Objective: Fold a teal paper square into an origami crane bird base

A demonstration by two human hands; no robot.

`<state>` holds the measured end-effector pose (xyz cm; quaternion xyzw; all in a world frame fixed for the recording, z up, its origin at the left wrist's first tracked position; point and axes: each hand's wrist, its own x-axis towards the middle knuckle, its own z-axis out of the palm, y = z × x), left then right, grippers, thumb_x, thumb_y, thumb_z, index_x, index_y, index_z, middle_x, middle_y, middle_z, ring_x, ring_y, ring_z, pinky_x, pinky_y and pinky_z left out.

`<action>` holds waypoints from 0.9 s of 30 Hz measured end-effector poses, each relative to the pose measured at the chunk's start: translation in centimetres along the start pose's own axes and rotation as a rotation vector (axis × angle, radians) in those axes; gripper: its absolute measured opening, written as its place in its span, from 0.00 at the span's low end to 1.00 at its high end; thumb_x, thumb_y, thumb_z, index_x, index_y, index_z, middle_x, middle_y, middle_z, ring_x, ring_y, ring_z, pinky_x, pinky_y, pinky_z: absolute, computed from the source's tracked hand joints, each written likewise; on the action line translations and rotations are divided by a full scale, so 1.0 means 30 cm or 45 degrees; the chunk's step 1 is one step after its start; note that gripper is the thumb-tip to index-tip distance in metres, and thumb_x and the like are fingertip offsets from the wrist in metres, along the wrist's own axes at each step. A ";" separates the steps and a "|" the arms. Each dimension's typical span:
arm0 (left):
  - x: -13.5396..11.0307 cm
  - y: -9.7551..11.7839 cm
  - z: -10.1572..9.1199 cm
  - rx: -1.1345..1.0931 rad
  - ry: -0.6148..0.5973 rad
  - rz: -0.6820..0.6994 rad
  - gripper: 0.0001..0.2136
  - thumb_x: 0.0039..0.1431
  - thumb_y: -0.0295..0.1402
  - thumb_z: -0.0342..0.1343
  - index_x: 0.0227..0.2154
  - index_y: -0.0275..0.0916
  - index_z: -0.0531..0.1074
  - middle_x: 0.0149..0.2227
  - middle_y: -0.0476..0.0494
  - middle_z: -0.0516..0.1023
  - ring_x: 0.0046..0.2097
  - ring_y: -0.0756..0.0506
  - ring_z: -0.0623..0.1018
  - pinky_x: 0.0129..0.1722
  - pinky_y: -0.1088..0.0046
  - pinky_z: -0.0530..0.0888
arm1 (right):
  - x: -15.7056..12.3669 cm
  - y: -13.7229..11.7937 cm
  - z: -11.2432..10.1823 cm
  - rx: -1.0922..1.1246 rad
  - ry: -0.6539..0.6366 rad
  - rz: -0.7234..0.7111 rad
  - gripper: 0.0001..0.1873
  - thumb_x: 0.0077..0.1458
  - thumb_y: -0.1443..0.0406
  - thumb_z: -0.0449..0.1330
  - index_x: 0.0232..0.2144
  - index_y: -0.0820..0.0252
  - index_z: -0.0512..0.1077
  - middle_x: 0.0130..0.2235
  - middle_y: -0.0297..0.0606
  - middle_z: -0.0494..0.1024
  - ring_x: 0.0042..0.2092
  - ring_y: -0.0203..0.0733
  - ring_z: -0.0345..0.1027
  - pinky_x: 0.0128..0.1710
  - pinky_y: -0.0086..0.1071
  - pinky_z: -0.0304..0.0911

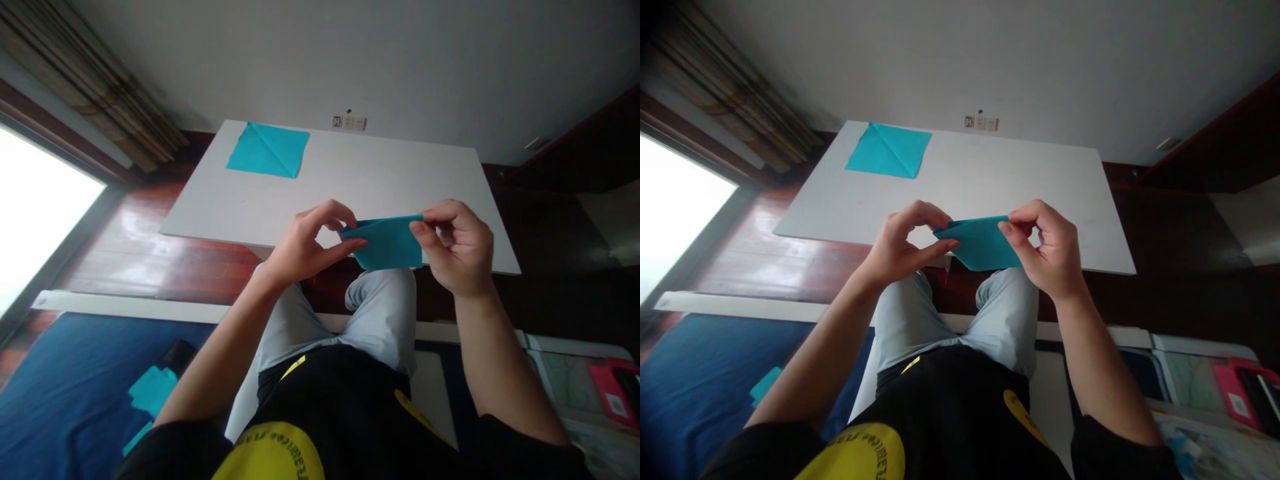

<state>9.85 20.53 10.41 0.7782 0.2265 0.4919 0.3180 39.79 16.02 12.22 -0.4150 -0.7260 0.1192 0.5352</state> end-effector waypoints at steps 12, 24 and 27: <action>0.011 0.030 -0.074 0.381 -0.029 0.159 0.05 0.79 0.38 0.78 0.47 0.47 0.87 0.49 0.45 0.95 0.49 0.40 0.93 0.53 0.58 0.82 | 0.003 0.006 -0.019 -0.028 -0.022 -0.082 0.08 0.81 0.52 0.76 0.45 0.41 0.85 0.38 0.34 0.86 0.35 0.48 0.76 0.34 0.46 0.72; -0.036 -0.024 0.024 -0.256 0.201 -0.385 0.21 0.77 0.60 0.80 0.48 0.46 0.94 0.50 0.38 0.97 0.53 0.38 0.95 0.59 0.60 0.91 | -0.004 0.013 0.039 0.085 0.082 -0.077 0.07 0.81 0.52 0.77 0.47 0.40 0.86 0.37 0.31 0.84 0.34 0.44 0.75 0.32 0.40 0.71; -0.039 -0.033 0.045 -0.274 0.347 -0.397 0.20 0.75 0.58 0.83 0.43 0.46 0.94 0.44 0.40 0.97 0.48 0.40 0.94 0.56 0.61 0.90 | -0.017 0.027 0.049 0.101 0.107 0.002 0.10 0.80 0.49 0.77 0.46 0.40 0.85 0.38 0.31 0.84 0.34 0.44 0.75 0.32 0.40 0.72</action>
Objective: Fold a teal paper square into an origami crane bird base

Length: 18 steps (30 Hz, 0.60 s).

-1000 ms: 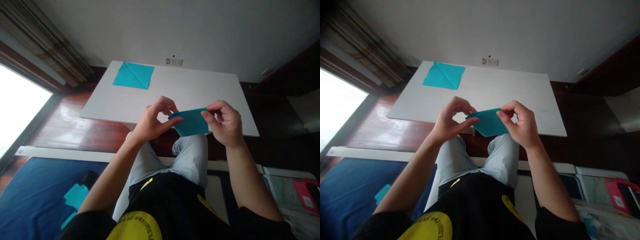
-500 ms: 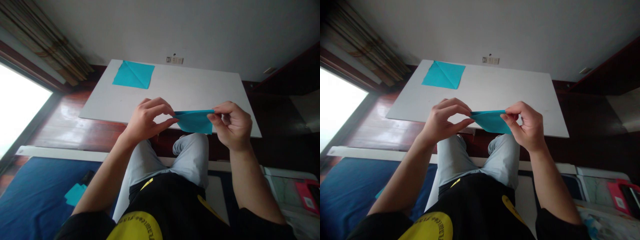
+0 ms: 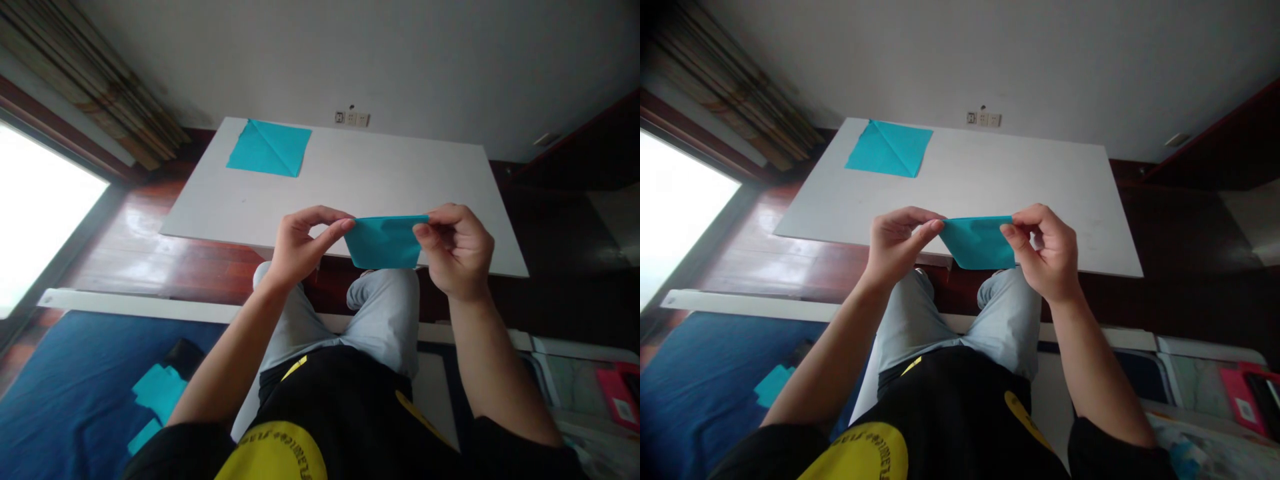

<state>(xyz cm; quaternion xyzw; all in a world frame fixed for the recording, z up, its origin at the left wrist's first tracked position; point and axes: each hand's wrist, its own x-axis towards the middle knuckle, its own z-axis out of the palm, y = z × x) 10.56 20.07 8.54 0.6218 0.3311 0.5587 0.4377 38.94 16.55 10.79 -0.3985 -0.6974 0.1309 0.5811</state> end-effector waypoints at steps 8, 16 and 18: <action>0.012 0.044 0.045 -0.221 -0.259 -0.267 0.40 0.59 0.72 0.86 0.61 0.47 0.91 0.60 0.35 0.96 0.59 0.33 0.94 0.52 0.61 0.91 | -0.016 -0.008 0.024 0.048 -0.031 0.119 0.11 0.79 0.47 0.77 0.45 0.40 0.85 0.39 0.33 0.85 0.35 0.46 0.76 0.32 0.42 0.72; 0.022 0.034 0.091 -0.226 -0.043 -0.296 0.31 0.59 0.71 0.87 0.36 0.44 0.95 0.36 0.43 0.93 0.36 0.44 0.86 0.38 0.67 0.83 | -0.026 0.006 0.032 0.022 0.018 0.123 0.13 0.80 0.48 0.77 0.45 0.43 0.85 0.38 0.33 0.83 0.35 0.45 0.75 0.33 0.42 0.71; 0.025 0.029 0.084 -0.239 0.016 -0.299 0.31 0.57 0.70 0.88 0.35 0.44 0.95 0.36 0.43 0.94 0.36 0.45 0.86 0.39 0.68 0.83 | -0.030 0.017 0.029 -0.014 0.026 0.111 0.16 0.80 0.46 0.77 0.44 0.46 0.85 0.38 0.32 0.83 0.34 0.43 0.74 0.33 0.40 0.71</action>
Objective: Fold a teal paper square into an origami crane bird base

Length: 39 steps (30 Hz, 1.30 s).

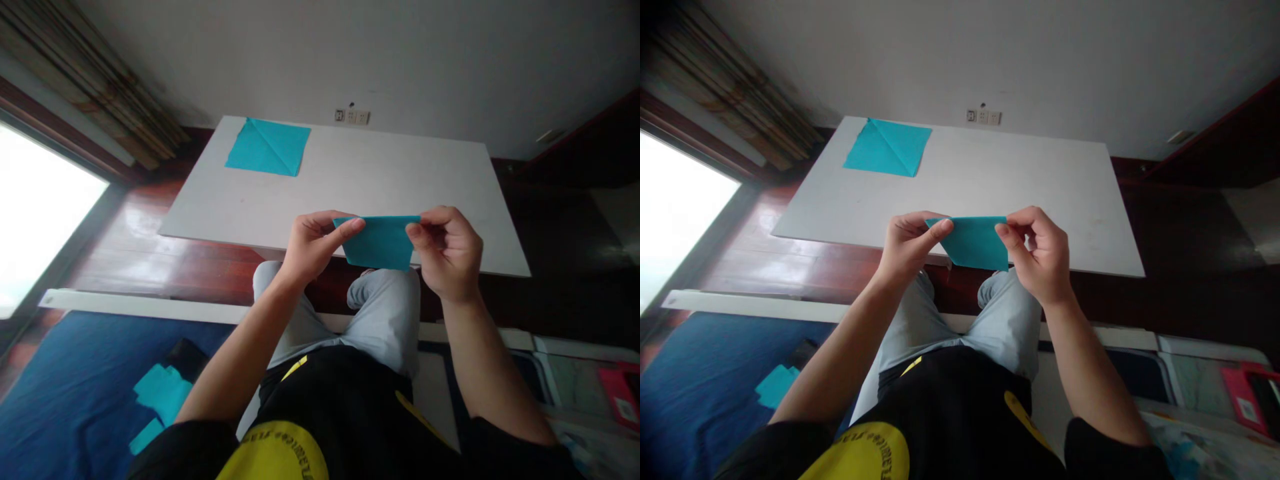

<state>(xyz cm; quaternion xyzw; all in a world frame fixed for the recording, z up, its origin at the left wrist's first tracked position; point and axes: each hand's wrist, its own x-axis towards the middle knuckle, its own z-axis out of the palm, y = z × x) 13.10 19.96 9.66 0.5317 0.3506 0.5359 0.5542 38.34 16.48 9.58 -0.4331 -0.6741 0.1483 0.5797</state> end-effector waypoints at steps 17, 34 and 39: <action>0.067 -0.085 -0.093 0.016 0.170 0.046 0.31 0.57 0.69 0.88 0.40 0.44 0.94 0.44 0.40 0.96 0.46 0.42 0.91 0.50 0.65 0.88 | -0.004 0.070 0.067 0.010 -0.012 0.139 0.24 0.79 0.38 0.75 0.43 0.48 0.84 0.35 0.32 0.83 0.33 0.42 0.74 0.34 0.39 0.70; 0.051 -0.148 -0.114 0.138 0.016 -0.150 0.35 0.48 0.68 0.92 0.29 0.41 0.85 0.29 0.48 0.82 0.33 0.47 0.77 0.35 0.68 0.73 | 0.009 0.103 0.083 -0.059 0.081 0.193 0.29 0.78 0.33 0.73 0.44 0.49 0.84 0.36 0.33 0.82 0.34 0.42 0.73 0.34 0.39 0.71; 0.039 -0.155 -0.129 0.115 -0.214 -0.263 0.34 0.58 0.69 0.87 0.44 0.40 0.93 0.43 0.40 0.93 0.41 0.42 0.87 0.45 0.65 0.82 | 0.011 0.123 0.079 -0.006 0.134 0.157 0.26 0.79 0.37 0.75 0.44 0.49 0.84 0.36 0.32 0.82 0.34 0.40 0.73 0.34 0.37 0.70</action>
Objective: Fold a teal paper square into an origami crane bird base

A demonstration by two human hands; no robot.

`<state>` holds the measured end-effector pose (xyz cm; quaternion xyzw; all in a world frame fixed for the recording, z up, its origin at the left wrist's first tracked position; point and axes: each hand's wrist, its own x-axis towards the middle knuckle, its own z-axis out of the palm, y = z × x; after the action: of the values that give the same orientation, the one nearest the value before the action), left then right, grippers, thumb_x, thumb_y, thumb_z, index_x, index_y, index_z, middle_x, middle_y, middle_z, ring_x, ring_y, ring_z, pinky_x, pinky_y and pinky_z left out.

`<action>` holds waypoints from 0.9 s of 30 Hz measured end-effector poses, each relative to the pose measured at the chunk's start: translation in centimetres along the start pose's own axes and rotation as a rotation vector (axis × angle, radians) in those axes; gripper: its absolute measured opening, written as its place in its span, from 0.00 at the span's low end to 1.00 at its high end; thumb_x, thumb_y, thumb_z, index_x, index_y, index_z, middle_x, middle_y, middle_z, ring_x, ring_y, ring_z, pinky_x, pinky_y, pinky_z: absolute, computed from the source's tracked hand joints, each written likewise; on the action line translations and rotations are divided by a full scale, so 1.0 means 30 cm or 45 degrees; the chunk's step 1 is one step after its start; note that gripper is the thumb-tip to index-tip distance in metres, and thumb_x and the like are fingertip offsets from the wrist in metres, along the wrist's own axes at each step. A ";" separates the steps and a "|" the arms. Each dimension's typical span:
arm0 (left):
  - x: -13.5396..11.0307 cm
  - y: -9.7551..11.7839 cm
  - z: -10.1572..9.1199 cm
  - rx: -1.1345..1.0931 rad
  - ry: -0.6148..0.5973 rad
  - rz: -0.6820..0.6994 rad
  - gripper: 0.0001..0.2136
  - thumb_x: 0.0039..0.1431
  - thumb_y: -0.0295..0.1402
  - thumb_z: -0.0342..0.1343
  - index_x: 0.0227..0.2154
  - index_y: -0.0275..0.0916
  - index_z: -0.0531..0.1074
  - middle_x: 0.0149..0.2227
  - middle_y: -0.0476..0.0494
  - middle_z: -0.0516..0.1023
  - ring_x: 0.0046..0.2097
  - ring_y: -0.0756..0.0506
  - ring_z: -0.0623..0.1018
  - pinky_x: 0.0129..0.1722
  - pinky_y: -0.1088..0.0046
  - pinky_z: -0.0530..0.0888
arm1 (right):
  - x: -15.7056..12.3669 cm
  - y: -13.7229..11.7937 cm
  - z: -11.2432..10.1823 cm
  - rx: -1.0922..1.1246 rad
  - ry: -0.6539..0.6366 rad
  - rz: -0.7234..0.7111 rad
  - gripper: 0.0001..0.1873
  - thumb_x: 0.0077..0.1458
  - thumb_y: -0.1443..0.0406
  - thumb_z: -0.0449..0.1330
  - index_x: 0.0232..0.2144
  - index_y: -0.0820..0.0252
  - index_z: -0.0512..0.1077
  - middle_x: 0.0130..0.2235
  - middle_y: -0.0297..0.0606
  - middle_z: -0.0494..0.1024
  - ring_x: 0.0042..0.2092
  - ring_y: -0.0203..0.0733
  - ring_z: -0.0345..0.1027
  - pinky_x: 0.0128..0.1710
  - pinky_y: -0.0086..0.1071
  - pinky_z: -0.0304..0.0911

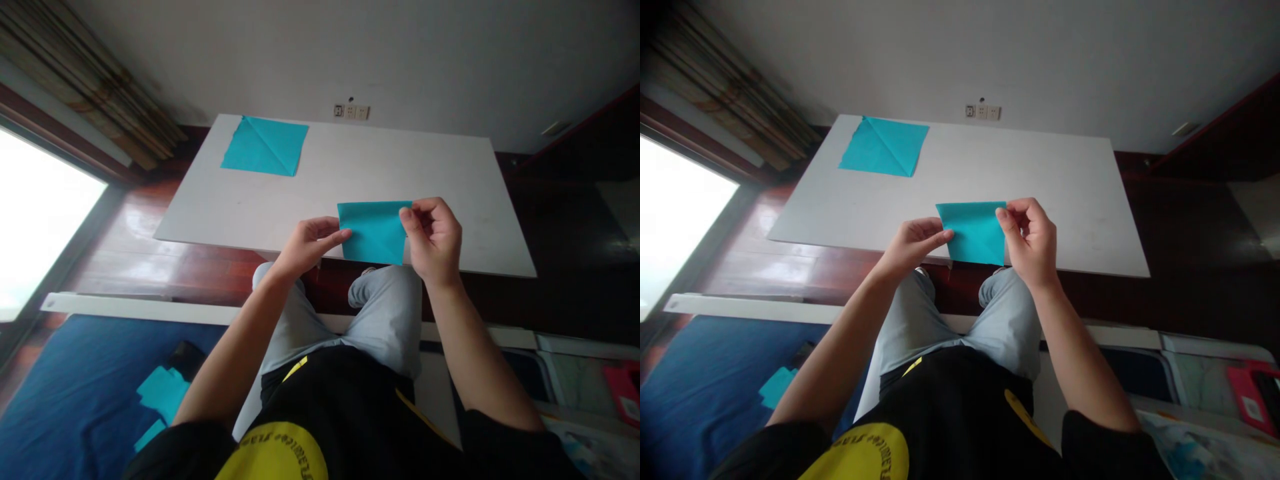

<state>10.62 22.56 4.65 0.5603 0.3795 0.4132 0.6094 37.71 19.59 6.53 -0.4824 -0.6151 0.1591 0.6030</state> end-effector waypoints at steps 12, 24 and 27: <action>-0.016 -0.009 0.020 0.399 0.061 0.177 0.28 0.75 0.66 0.75 0.37 0.44 0.84 0.36 0.45 0.90 0.39 0.42 0.85 0.44 0.65 0.78 | 0.001 0.026 0.026 -0.010 0.054 0.024 0.27 0.77 0.34 0.74 0.44 0.48 0.82 0.37 0.33 0.81 0.35 0.43 0.74 0.35 0.39 0.72; 0.031 -0.050 -0.005 1.160 0.280 0.282 0.11 0.82 0.43 0.74 0.53 0.42 0.83 0.50 0.35 0.93 0.54 0.32 0.90 0.65 0.51 0.81 | 0.054 0.297 0.066 -0.271 -0.134 0.246 0.31 0.75 0.31 0.65 0.44 0.49 0.78 0.39 0.36 0.84 0.39 0.46 0.78 0.44 0.42 0.76; 0.088 -0.040 0.024 1.325 0.090 0.310 0.22 0.88 0.37 0.64 0.77 0.42 0.81 0.79 0.28 0.84 0.80 0.27 0.80 0.82 0.45 0.74 | 0.066 0.358 0.084 -0.372 -0.239 0.268 0.26 0.74 0.37 0.67 0.42 0.50 0.80 0.39 0.41 0.87 0.41 0.50 0.81 0.45 0.44 0.79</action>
<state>12.37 24.71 3.52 0.8139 0.4869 0.2569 0.1857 40.16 27.32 -1.21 -0.6093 -0.6315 0.1746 0.4466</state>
